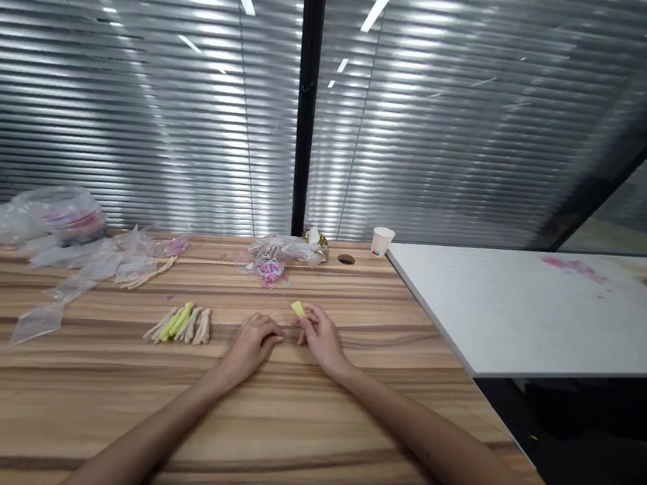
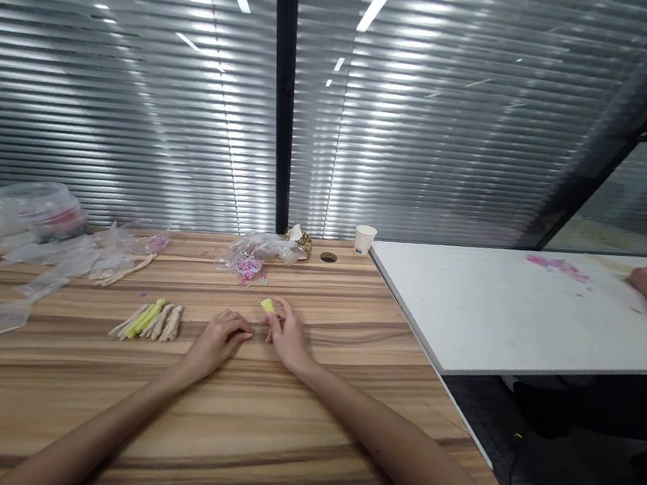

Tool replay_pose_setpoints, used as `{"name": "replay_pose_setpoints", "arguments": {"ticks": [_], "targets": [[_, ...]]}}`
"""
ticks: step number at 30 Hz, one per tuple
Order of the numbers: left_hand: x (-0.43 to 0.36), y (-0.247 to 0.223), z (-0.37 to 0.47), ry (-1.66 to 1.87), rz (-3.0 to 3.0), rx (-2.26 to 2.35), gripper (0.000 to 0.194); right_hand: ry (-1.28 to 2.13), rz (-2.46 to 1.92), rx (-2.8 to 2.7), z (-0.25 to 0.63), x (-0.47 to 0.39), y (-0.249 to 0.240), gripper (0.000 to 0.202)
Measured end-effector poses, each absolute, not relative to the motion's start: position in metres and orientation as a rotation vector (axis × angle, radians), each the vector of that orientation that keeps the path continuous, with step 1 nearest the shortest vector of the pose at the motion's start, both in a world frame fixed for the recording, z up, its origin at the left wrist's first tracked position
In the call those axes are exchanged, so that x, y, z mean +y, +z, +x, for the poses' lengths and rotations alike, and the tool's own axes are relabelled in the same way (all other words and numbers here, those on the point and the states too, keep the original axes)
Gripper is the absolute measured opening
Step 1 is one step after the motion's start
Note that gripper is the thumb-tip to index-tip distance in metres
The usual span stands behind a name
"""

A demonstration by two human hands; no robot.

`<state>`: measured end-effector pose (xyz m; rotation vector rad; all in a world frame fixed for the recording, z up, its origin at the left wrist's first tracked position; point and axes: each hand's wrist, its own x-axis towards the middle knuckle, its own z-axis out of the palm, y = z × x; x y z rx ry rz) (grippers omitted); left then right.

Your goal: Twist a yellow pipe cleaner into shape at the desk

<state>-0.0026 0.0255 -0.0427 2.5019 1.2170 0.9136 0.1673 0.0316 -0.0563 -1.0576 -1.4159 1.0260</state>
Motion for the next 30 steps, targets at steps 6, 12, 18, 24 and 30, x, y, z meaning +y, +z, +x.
{"name": "replay_pose_setpoints", "arguments": {"ticks": [6,12,18,24,30], "targets": [[0.023,-0.039,-0.002,0.987,2.356,1.211,0.012,1.06,-1.011,-1.533,0.166,0.025,-0.053,0.026],[0.023,-0.036,-0.005,1.136,2.117,1.188,0.017,0.891,-0.989,-1.793,0.167,0.02,-0.048,0.027],[0.023,-0.035,-0.004,1.196,2.097,1.179,0.016,0.725,-0.99,-1.919,0.167,0.018,-0.044,0.026],[0.021,-0.036,-0.004,1.216,2.086,1.145,0.016,0.646,-1.017,-1.935,0.167,0.015,-0.039,0.026],[0.02,-0.036,-0.004,1.22,2.097,1.155,0.015,0.776,-1.031,-1.833,0.166,0.016,-0.04,0.021]]}}
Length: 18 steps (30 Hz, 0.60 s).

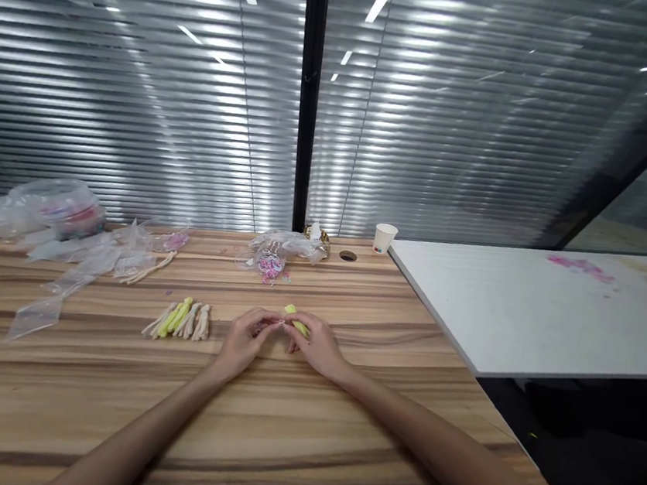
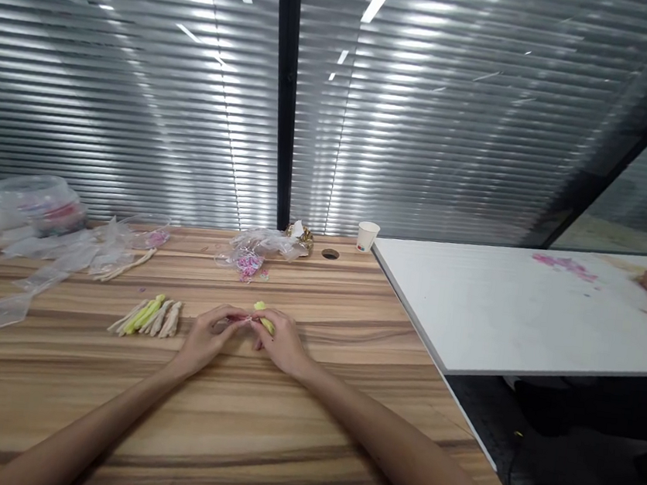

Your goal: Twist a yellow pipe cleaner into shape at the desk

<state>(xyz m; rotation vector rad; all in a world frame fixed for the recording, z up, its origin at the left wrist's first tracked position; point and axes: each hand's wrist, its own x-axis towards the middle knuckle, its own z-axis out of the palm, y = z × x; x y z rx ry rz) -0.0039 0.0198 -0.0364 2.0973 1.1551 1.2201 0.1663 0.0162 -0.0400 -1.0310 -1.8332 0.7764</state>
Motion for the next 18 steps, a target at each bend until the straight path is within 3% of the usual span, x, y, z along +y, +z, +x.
{"name": "replay_pose_setpoints", "arguments": {"ticks": [18], "targets": [[0.0182,-0.0364,-0.0033,1.157,2.072,1.126,0.019,0.882,-0.99,-1.771,0.1666,0.0135,-0.0371,0.019]]}}
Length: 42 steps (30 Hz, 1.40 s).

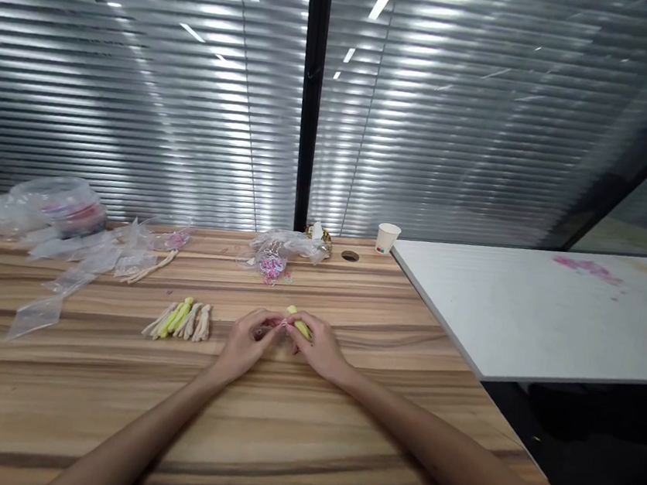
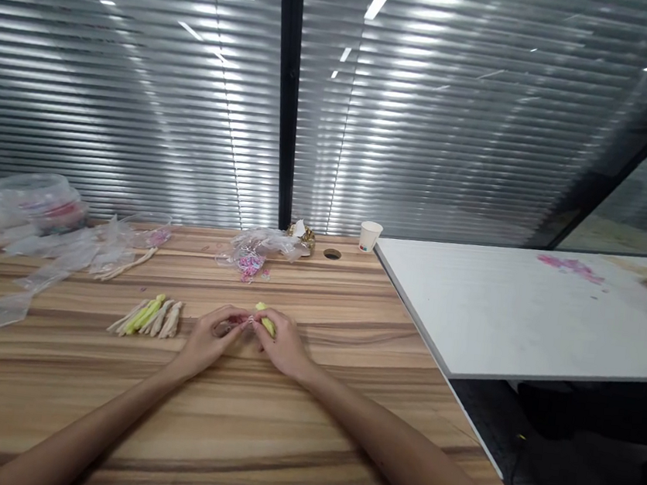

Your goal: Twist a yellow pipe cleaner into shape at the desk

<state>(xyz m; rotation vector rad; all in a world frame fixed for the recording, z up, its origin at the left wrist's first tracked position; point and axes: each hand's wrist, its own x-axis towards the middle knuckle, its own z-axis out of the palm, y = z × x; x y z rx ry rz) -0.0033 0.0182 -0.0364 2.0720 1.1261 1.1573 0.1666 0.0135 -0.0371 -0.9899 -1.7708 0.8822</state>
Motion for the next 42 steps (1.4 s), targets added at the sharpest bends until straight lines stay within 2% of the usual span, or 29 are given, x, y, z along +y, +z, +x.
{"name": "replay_pose_setpoints", "arguments": {"ticks": [30,42], "targets": [[0.0205,-0.0373,-0.0038,1.106,2.043,1.139,0.018,0.721,-1.013,-1.872,0.1675,0.012,-0.0341,0.015],[0.0195,-0.0365,-0.0026,1.094,2.078,1.152,0.017,0.769,-1.032,-1.835,0.1675,0.0123,-0.034,0.015]]}}
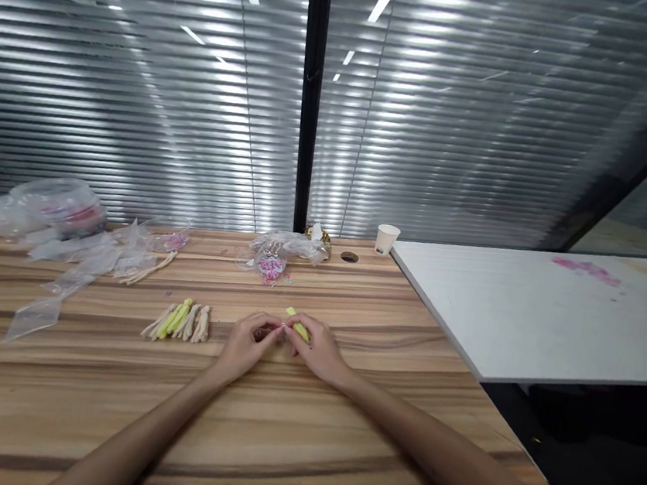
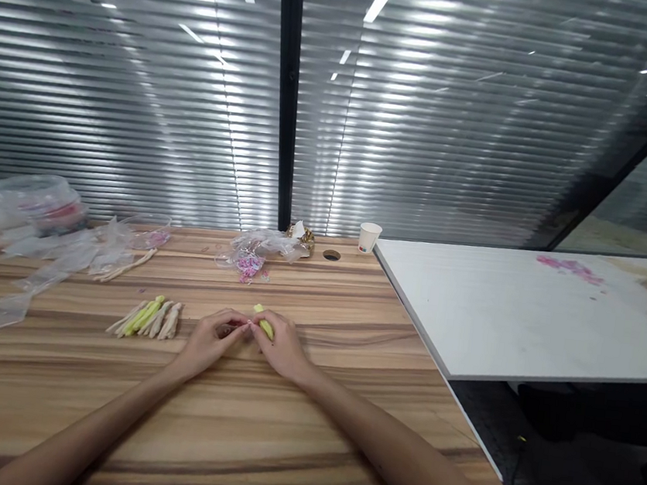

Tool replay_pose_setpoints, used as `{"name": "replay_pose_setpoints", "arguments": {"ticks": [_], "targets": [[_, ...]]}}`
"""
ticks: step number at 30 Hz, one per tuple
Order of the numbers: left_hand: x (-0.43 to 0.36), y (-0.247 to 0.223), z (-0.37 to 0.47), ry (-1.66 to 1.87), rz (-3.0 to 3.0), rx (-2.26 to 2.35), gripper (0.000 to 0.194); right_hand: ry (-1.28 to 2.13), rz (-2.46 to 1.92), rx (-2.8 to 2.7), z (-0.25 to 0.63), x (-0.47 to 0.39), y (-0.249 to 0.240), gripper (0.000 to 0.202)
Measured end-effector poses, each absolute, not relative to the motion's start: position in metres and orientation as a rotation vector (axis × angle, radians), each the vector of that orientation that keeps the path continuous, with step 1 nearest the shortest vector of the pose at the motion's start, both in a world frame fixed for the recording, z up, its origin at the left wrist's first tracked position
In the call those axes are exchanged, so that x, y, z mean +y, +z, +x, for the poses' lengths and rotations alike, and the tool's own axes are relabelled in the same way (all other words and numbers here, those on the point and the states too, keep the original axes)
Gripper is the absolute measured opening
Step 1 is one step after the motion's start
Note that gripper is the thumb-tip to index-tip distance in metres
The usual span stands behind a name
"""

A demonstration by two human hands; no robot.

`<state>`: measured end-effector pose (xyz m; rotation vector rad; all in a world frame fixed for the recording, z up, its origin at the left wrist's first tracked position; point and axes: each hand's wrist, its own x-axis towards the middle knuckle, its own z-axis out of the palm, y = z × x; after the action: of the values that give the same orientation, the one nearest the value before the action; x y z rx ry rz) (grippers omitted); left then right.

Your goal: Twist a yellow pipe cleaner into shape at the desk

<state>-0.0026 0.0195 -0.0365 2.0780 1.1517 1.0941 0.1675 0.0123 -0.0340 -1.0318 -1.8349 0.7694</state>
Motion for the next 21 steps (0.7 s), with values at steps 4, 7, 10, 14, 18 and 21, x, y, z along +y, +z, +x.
{"name": "replay_pose_setpoints", "arguments": {"ticks": [4,7,10,14,18,21], "targets": [[0.0172,-0.0321,-0.0005,1.094,2.063,1.164,0.017,0.773,-1.038,-1.816,0.1678,0.0121,-0.0344,0.014],[0.0154,-0.0291,0.0009,1.093,2.03,1.182,0.018,0.77,-1.042,-1.809,0.1677,0.0112,-0.033,0.014],[0.0155,-0.0295,0.0005,1.105,1.996,1.196,0.019,0.765,-1.042,-1.81,0.1676,0.0108,-0.0317,0.013],[0.0176,-0.033,-0.0016,1.104,1.954,1.213,0.02,0.773,-1.024,-1.808,0.1678,0.0118,-0.0325,0.012],[0.0175,-0.0316,-0.0017,1.081,1.964,1.219,0.02,0.778,-1.032,-1.82,0.1679,0.0127,-0.0349,0.012],[0.0159,-0.0285,-0.0002,1.066,2.01,1.2,0.02,0.751,-1.037,-1.834,0.1678,0.0129,-0.0359,0.012]]}}
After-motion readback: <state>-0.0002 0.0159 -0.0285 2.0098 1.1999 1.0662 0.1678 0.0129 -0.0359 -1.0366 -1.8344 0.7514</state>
